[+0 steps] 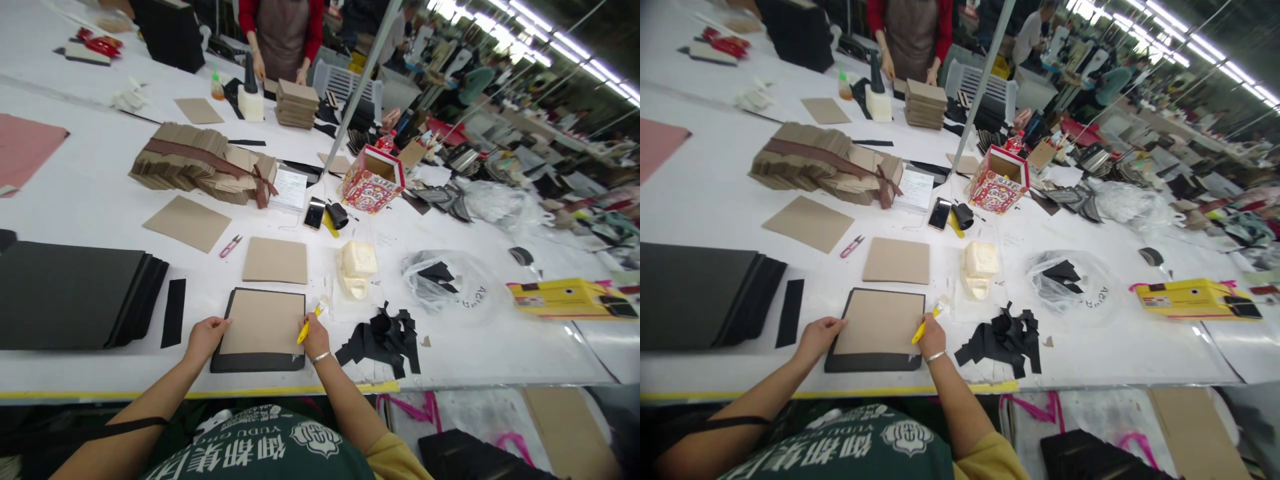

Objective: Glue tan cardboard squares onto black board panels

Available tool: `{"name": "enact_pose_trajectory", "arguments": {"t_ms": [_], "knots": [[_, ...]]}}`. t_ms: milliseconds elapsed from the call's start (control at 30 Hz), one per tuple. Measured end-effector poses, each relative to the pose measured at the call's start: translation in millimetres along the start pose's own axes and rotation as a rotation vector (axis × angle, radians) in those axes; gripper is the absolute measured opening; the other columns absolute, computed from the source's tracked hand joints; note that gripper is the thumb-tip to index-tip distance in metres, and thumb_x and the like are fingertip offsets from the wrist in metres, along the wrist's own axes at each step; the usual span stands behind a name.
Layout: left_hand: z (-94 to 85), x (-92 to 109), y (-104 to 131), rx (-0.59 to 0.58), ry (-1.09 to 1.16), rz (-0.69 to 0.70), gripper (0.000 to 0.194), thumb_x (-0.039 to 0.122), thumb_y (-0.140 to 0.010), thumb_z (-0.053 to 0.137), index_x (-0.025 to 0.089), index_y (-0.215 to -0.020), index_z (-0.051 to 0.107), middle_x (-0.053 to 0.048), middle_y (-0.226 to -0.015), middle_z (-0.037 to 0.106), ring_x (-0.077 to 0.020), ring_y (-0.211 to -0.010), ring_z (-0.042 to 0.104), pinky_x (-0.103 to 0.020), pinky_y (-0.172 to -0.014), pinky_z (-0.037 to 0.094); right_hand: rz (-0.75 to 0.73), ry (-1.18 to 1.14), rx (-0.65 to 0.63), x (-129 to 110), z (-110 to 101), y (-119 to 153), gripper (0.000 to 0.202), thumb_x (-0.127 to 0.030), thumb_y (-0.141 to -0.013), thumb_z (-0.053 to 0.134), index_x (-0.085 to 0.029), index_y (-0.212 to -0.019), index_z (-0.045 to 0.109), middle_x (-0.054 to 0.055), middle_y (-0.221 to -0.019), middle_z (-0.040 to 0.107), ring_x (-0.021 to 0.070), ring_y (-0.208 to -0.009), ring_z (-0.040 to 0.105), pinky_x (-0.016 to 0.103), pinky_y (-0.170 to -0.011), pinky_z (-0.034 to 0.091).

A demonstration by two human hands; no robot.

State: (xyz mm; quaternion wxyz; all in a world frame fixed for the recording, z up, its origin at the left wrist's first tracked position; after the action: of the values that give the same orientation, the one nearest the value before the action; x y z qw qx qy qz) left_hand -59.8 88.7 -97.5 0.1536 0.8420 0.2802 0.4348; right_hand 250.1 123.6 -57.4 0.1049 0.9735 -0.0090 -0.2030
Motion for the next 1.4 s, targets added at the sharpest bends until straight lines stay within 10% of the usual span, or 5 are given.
{"name": "enact_pose_trajectory", "arguments": {"t_ms": [533,633,800,1133,1400], "knots": [[-19.2,37,-4,0.030,-0.494,0.204,0.029,0.046,-0.072,0.050,0.018,-0.072,0.056,-0.007,-0.074,0.060,-0.0212,-0.071,0.055,-0.028,-0.061,0.037,-0.047,0.271,-0.042,-6,-3,-6,0.023,-0.036,-0.083,0.046,-0.018,-0.096,0.049,0.005,-0.075,0.059,0.0164,-0.067,0.057,0.023,-0.055,0.033],[-24.5,70,10,0.117,-0.655,0.469,0.028,0.039,-0.075,0.051,0.016,-0.090,0.056,-0.012,-0.092,0.058,-0.0241,-0.087,0.052,-0.033,-0.073,0.038,-0.066,0.249,0.005,-6,-29,-6,0.034,-0.044,-0.082,0.046,-0.017,-0.103,0.049,0.008,-0.077,0.060,0.0187,-0.069,0.058,0.025,-0.057,0.036],[30.3,104,66,-0.107,-0.647,1.074,0.030,0.024,-0.083,0.040,0.022,-0.110,0.053,-0.009,-0.118,0.051,-0.0229,-0.110,0.041,-0.037,-0.092,0.030,-0.085,-0.305,0.103,-31,-82,-12,0.044,-0.045,-0.087,0.029,-0.017,-0.118,0.043,0.004,-0.074,0.060,0.0129,-0.057,0.056,0.024,-0.056,0.042],[67.8,90,72,-0.205,-0.750,1.077,0.039,0.032,-0.080,0.049,0.027,-0.119,0.049,-0.005,-0.128,0.047,-0.0234,-0.115,0.038,-0.039,-0.092,0.026,0.100,-0.881,-0.136,-127,24,-53,0.033,-0.047,-0.074,0.047,-0.016,-0.080,0.059,-0.005,-0.050,0.052,0.0082,-0.038,0.049,0.017,-0.036,0.037],[68.3,85,71,-0.180,-0.752,1.069,0.041,0.029,-0.079,0.051,0.029,-0.119,0.049,-0.002,-0.129,0.046,-0.0235,-0.115,0.039,-0.038,-0.092,0.028,0.193,-0.749,-0.049,-50,-3,-45,0.025,-0.040,-0.074,0.050,-0.018,-0.077,0.060,-0.004,-0.049,0.053,0.0087,-0.039,0.051,0.017,-0.037,0.042]]}}
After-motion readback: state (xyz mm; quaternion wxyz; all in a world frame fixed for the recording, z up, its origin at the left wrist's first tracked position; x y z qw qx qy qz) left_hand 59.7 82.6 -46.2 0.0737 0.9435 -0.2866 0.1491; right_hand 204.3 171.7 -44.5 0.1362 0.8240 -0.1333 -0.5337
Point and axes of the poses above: each hand's wrist, its own y-axis away from the middle knuckle, its own z-axis out of the palm, x = y × z, the point moved 9 cm from there along -y, towards the middle knuckle
